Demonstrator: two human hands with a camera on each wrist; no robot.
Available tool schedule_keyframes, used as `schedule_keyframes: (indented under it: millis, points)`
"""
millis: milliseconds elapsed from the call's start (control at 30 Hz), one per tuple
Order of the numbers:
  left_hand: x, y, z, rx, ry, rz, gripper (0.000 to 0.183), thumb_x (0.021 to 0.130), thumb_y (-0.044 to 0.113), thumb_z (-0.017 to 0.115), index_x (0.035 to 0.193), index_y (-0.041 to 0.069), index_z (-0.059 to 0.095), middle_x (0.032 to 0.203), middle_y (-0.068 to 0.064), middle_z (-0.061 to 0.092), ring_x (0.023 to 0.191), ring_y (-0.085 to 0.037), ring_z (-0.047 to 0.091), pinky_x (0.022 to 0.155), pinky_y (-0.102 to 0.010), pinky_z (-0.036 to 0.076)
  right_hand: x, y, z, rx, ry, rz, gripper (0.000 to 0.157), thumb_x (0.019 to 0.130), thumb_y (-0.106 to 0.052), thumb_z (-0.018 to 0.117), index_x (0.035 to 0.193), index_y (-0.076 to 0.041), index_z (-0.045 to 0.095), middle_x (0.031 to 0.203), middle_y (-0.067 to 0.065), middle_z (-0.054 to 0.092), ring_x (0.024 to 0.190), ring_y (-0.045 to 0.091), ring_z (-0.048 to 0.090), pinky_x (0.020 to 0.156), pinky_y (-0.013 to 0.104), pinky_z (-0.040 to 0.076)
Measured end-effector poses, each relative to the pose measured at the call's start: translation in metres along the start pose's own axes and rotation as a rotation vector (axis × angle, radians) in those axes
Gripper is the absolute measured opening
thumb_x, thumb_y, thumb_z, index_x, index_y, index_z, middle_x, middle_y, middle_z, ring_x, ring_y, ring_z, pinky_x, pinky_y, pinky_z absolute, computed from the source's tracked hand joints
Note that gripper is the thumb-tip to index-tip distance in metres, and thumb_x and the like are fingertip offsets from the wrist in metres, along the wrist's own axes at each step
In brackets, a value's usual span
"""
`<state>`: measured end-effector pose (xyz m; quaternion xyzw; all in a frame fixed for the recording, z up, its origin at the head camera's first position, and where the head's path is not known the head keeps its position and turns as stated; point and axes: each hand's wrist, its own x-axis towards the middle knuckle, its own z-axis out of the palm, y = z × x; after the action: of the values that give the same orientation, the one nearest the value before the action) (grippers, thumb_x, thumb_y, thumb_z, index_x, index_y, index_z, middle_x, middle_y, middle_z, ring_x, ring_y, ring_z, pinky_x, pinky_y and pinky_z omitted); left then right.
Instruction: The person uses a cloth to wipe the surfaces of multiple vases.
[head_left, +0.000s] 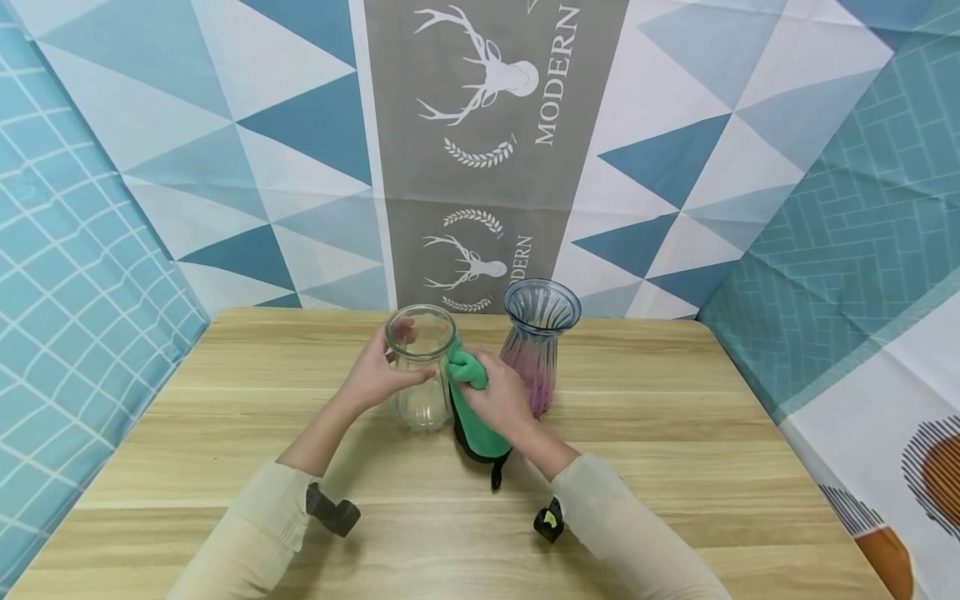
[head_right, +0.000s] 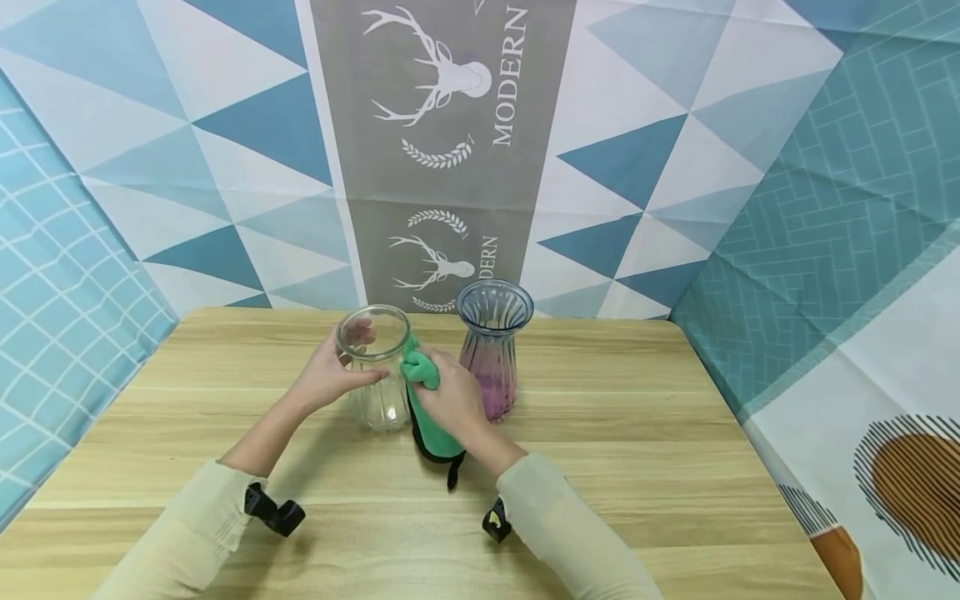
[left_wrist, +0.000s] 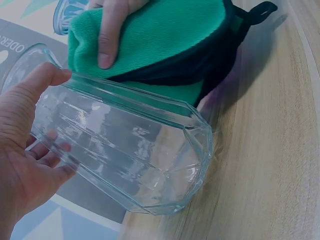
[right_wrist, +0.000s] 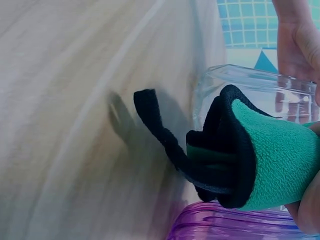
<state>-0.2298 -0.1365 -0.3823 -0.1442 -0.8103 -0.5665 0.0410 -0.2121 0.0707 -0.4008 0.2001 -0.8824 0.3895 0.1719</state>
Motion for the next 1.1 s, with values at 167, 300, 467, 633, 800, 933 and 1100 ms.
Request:
schedule_keyframes:
  millis: [167, 300, 467, 633, 800, 933, 1100]
  points:
    - [0.000, 0.000, -0.001, -0.001, -0.005, 0.005, 0.084, 0.070, 0.015, 0.082, 0.139, 0.006, 0.033, 0.139, -0.016, 0.043, 0.129, -0.033, 0.041, 0.109, -0.057, 0.029, -0.006, 0.005, 0.004, -0.044, -0.031, 0.030, 0.037, 0.084, -0.022, 0.069, 0.119, -0.015, 0.062, 0.113, 0.006, 0.067, 0.097, 0.022, 0.066, 0.080, 0.038, 0.054]
    - [0.000, 0.000, -0.003, -0.006, -0.012, 0.011, 0.083, 0.071, 0.014, 0.081, 0.139, 0.006, 0.032, 0.139, -0.016, 0.043, 0.130, -0.033, 0.041, 0.110, -0.057, 0.028, -0.009, 0.006, 0.005, -0.056, -0.032, 0.022, 0.036, 0.084, -0.022, 0.069, 0.118, -0.014, 0.063, 0.112, 0.007, 0.068, 0.099, 0.022, 0.066, 0.082, 0.039, 0.054]
    - [-0.001, 0.000, -0.005, -0.027, -0.029, 0.018, 0.083, 0.072, 0.009, 0.079, 0.139, 0.004, 0.031, 0.138, -0.019, 0.045, 0.131, -0.034, 0.041, 0.110, -0.057, 0.027, -0.009, 0.005, 0.004, -0.048, -0.025, 0.019, 0.037, 0.083, -0.021, 0.070, 0.118, -0.014, 0.063, 0.113, 0.008, 0.068, 0.100, 0.024, 0.065, 0.083, 0.040, 0.054]
    - [-0.002, -0.001, -0.006, -0.042, -0.052, 0.028, 0.082, 0.074, 0.007, 0.078, 0.140, 0.003, 0.030, 0.139, -0.020, 0.044, 0.132, -0.035, 0.040, 0.111, -0.056, 0.026, -0.008, 0.004, 0.002, -0.035, 0.008, 0.010, 0.037, 0.082, -0.018, 0.070, 0.118, -0.013, 0.063, 0.111, 0.009, 0.068, 0.097, 0.023, 0.066, 0.080, 0.039, 0.054]
    - [-0.001, -0.002, -0.008, -0.038, -0.075, 0.040, 0.081, 0.075, 0.007, 0.077, 0.141, 0.003, 0.030, 0.140, -0.020, 0.043, 0.133, -0.034, 0.040, 0.111, -0.056, 0.027, -0.001, 0.002, -0.001, -0.008, 0.068, -0.019, 0.037, 0.081, -0.017, 0.071, 0.117, -0.011, 0.064, 0.108, 0.009, 0.068, 0.094, 0.022, 0.065, 0.079, 0.038, 0.054]
    - [-0.001, -0.002, -0.009, -0.038, -0.093, 0.058, 0.079, 0.074, 0.005, 0.076, 0.140, 0.004, 0.032, 0.139, -0.021, 0.044, 0.132, -0.034, 0.041, 0.111, -0.054, 0.028, 0.003, -0.001, -0.003, 0.007, 0.087, -0.023, 0.037, 0.081, -0.016, 0.071, 0.117, -0.010, 0.064, 0.108, 0.010, 0.068, 0.096, 0.024, 0.065, 0.080, 0.039, 0.053]
    - [0.000, -0.002, -0.009, -0.037, -0.114, 0.071, 0.078, 0.074, 0.004, 0.076, 0.139, 0.004, 0.032, 0.141, -0.021, 0.042, 0.132, -0.035, 0.040, 0.112, -0.052, 0.028, 0.007, -0.004, -0.005, 0.007, 0.066, -0.024, 0.037, 0.082, -0.017, 0.071, 0.117, -0.011, 0.063, 0.110, 0.008, 0.068, 0.096, 0.023, 0.065, 0.078, 0.038, 0.053]
